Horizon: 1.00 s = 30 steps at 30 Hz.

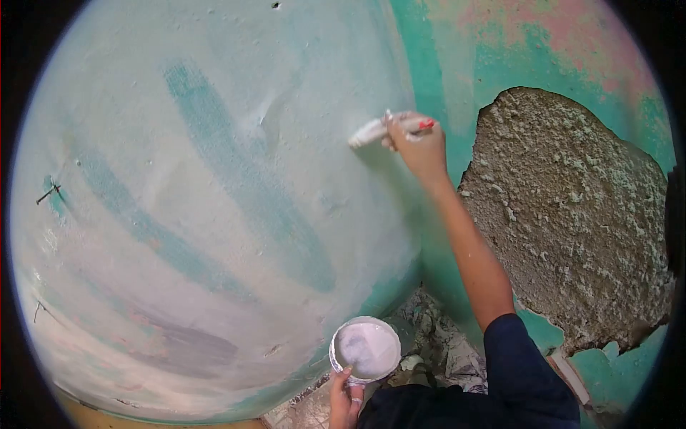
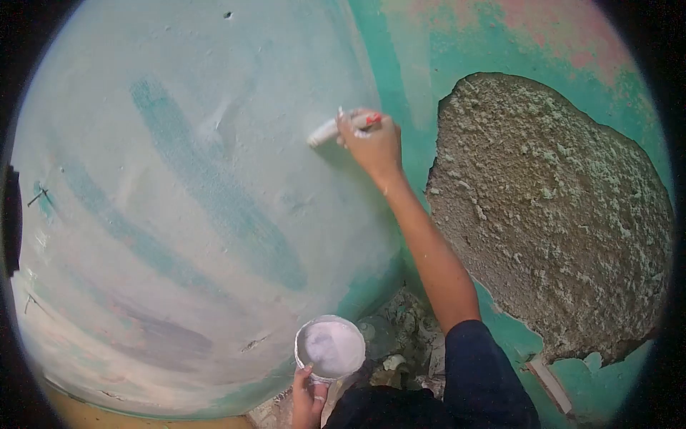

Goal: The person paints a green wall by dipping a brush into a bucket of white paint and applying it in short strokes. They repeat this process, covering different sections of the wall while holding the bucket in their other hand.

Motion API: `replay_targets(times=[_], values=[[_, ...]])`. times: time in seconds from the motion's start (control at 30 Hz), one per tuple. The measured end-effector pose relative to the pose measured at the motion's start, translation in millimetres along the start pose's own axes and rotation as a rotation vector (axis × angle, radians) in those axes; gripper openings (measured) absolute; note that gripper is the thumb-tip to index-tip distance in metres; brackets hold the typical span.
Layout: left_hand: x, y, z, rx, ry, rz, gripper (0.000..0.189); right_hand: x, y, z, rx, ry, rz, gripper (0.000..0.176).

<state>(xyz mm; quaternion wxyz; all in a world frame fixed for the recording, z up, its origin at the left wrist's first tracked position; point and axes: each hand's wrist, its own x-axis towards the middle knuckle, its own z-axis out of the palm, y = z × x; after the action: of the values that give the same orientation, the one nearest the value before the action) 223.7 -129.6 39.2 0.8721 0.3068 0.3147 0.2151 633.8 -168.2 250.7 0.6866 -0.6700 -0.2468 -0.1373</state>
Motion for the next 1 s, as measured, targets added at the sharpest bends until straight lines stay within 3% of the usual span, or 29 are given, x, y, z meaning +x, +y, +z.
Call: replay_targets(times=[0.07, 0.17, 0.23, 0.37, 0.5, 0.57, 0.63, 0.7, 0.8, 0.93, 1.0], values=[[0.3, -1.9, -1.6, -0.021, 0.000, -0.001, 0.063, 0.6, -11.0, 2.3, 0.333, 0.038, -0.095, 0.023], [-2.3, -2.7, -3.1, -0.021, 0.009, 0.010, 0.064, -33.4, 45.7, 13.6, 0.337, 0.091, -0.132, 0.017], [-3.1, -4.1, -4.1, -0.009, 0.022, 0.023, 0.064, -75.9, 95.2, 20.0, 0.148, 0.123, -0.335, 0.014], [-3.0, -4.4, -12.1, 0.015, 0.035, 0.021, 0.060, -158.6, 188.0, 27.7, 0.204, 0.123, -0.020, 0.015], [-5.3, -3.8, -12.2, 0.024, 0.042, 0.008, 0.057, -175.6, 208.1, 20.4, 0.337, 0.123, 0.075, 0.015], [-5.7, -4.8, -12.2, -0.016, 0.067, 0.006, 0.055, -150.4, 187.9, 9.6, -0.139, -0.027, 0.203, 0.016], [-7.4, -6.5, -11.5, -0.060, 0.094, 0.001, 0.054, -110.4, 142.0, 11.7, -0.147, 0.004, 0.106, 0.018], [-7.9, -6.8, -9.1, -0.078, 0.042, 0.022, 0.053, -67.6, 64.4, 10.7, -0.114, 0.023, 0.118, 0.020], [-10.9, -6.3, -6.1, -0.075, 0.055, 0.020, 0.053, -18.0, -9.9, 12.4, 0.137, 0.058, -0.074, 0.021], [-11.9, -6.9, -4.1, -0.099, 0.034, 0.041, 0.054, -8.6, -22.0, 20.5, 0.416, 0.109, -0.267, 0.021], [-15.1, -9.8, -9.4, -0.102, 0.084, 0.046, 0.055, -35.3, 22.7, 33.2, 0.475, 0.168, -0.131, 0.021]])
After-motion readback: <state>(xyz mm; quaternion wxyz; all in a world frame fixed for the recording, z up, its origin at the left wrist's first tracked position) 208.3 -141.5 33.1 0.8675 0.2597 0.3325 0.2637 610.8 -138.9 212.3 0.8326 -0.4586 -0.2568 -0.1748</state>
